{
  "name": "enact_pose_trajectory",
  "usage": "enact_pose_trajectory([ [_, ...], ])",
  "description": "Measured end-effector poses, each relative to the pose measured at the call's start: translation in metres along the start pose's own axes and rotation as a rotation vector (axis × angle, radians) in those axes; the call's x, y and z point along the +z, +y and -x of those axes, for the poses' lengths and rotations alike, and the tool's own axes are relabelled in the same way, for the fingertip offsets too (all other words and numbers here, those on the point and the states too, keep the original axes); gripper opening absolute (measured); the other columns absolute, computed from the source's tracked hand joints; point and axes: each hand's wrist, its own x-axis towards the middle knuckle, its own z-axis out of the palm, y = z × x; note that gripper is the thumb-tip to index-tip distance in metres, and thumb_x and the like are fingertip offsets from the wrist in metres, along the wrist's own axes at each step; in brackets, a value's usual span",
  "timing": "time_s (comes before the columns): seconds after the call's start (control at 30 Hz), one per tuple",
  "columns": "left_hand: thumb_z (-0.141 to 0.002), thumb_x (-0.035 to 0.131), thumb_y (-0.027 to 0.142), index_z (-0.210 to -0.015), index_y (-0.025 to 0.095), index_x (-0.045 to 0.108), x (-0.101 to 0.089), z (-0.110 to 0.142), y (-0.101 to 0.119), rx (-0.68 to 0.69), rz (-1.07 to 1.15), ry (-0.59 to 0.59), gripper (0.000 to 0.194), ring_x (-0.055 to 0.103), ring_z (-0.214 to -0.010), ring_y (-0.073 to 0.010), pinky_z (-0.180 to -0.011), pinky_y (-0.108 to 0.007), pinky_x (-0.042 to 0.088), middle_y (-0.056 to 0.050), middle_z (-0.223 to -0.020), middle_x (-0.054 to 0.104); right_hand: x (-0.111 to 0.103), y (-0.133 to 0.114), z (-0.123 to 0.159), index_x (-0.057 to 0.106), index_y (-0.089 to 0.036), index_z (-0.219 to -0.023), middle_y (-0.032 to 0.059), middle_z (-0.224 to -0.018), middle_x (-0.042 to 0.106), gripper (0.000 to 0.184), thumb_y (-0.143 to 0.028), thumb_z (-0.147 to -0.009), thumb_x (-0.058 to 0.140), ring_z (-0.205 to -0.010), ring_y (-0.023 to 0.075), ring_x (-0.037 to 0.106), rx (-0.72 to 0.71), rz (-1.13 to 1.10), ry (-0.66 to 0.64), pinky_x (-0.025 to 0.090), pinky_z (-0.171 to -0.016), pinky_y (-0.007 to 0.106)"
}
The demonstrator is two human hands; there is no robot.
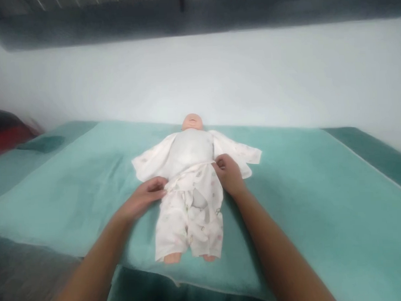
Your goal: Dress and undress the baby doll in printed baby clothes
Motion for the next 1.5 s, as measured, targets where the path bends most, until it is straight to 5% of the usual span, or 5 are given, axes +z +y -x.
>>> enact_pose_trajectory([
  [0.3,-0.082,0.073,0.032,-0.083,0.017,0.065,-0.010,0.002,0.000,0.043,0.046,-0.155,0.017,0.053,-0.093,-0.0177,-0.084,-0.028,0.038,-0.004,-0.099,0.058,-0.022,0.001,0.005,0.060,-0.020,-0.081,-0.0051,-0.066,0.050,0.028,-0.047,-0.082,0.067,-0.060,0.0107,0.040,0.235,-0.378,-0.465,0.030,-0.057,0.026],
  [0.77,-0.075,0.079,0.039,-0.085,0.019,0.059,0.016,-0.010,-0.009,0.033,0.253,0.238,0.030,0.050,-0.062,-0.0103,-0.058,-0.020,0.037,0.004,-0.071,0.056,-0.027,0.015,0.004,0.065,-0.024,-0.098,-0.0004,-0.094,0.068,0.031,-0.032,-0.073,0.081,-0.083,0.0156,0.061,0.154,-0.487,-0.560,0.045,-0.072,0.026],
  [1.03,-0.077,0.077,0.034,-0.085,0.021,0.063,0.026,-0.030,-0.018,0.205,0.284,0.397,0.021,0.061,-0.086,-0.0136,-0.075,-0.024,0.049,-0.001,-0.111,0.067,-0.015,0.012,0.002,0.064,-0.024,-0.089,0.0035,-0.136,0.055,0.019,-0.038,-0.080,0.073,-0.111,0.0206,0.058,-0.001,-0.415,-0.349,0.048,-0.082,0.029],
  [1.27,-0.077,0.076,0.037,-0.086,0.021,0.059,0.031,-0.038,-0.006,0.154,0.321,0.451,0.025,0.049,-0.059,-0.0098,-0.055,-0.020,0.040,0.004,-0.072,0.059,-0.001,0.007,0.000,0.054,-0.024,-0.080,0.0017,-0.113,0.067,0.015,-0.020,-0.074,0.067,-0.092,0.0184,0.062,-0.005,-0.471,-0.149,0.047,-0.075,0.031],
  [1.5,-0.072,0.073,0.039,-0.090,0.021,0.056,0.036,-0.071,0.012,0.196,0.278,0.485,0.031,0.053,-0.065,-0.0138,-0.059,-0.023,0.041,0.004,-0.069,0.057,0.003,0.010,-0.021,0.047,-0.027,-0.083,-0.0006,-0.070,0.056,0.016,-0.027,-0.075,0.060,-0.069,0.0199,0.055,0.103,-0.288,0.182,0.043,-0.062,0.033],
])
